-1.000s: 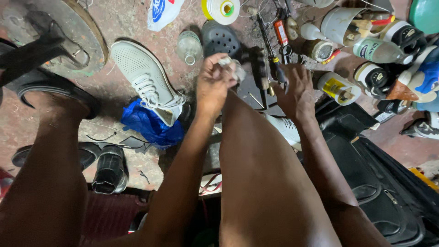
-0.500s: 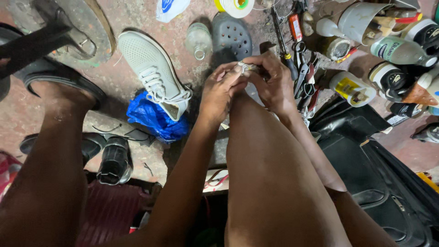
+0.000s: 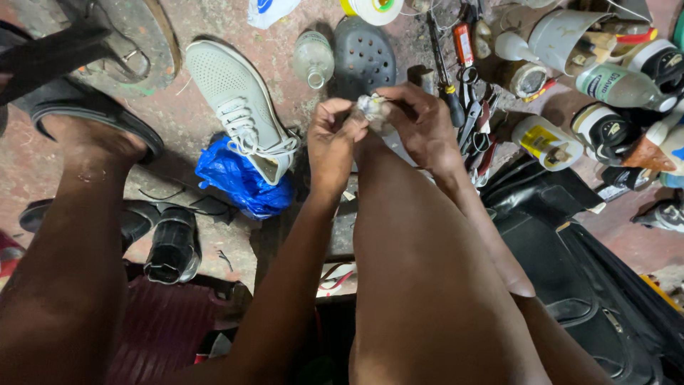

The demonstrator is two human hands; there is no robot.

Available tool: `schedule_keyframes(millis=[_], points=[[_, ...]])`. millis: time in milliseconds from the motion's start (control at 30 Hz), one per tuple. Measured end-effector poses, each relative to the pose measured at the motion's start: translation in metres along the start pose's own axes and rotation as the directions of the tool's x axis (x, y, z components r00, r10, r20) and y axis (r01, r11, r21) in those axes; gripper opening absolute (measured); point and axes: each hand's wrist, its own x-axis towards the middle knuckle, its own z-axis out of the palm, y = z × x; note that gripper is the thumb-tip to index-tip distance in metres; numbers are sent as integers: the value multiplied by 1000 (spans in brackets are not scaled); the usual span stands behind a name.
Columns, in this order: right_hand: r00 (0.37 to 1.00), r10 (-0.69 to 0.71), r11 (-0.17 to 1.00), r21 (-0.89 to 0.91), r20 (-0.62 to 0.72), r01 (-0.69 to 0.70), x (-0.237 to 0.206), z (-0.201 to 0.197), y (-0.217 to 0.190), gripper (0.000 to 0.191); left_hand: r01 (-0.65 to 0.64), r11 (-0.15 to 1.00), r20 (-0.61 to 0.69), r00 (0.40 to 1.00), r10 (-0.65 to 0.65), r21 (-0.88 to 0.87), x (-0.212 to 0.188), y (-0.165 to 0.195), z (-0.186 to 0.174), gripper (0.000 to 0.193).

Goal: The person uses a pointed awl to work along the sole edge of a white sneaker, then wipes the shoe with a cloth. The person repeatedly pokes and scrapes the midsole area and finishes by wiping the upper and sole.

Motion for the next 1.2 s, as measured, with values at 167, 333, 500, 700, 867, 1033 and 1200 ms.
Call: schedule_keyframes(millis=[167,333,500,700,867,1033,1200], points=[[988,132,981,-154,80,-119,3,-10,-3,14,-301,851,179,952,246,430,-2,9,-8,26],[993,105,927,354,59,-119,6,-12,3,20,98,979,155,980,-126,179,7,-1,-11,12],[993,115,935,334,36,-120,9,-12,6,18,0,968,250,966,-65,250,6,-4,-14,11],[991,-38,980,198,131,11,10,-7,2,4,-159,881,221,973,64,445,-2,-1,-7,40],[985,-71,985,168,158,44,4,1,-3,9,-251,862,120,968,220,441,-9,-10,-3,39],[985,161,931,322,68,-174,10,-3,6,8,-307,826,230,948,220,473,-11,-12,-6,39],[980,164,859,473,109,-196,13,-7,13,4,-90,951,155,987,45,295,-7,-13,-3,18]])
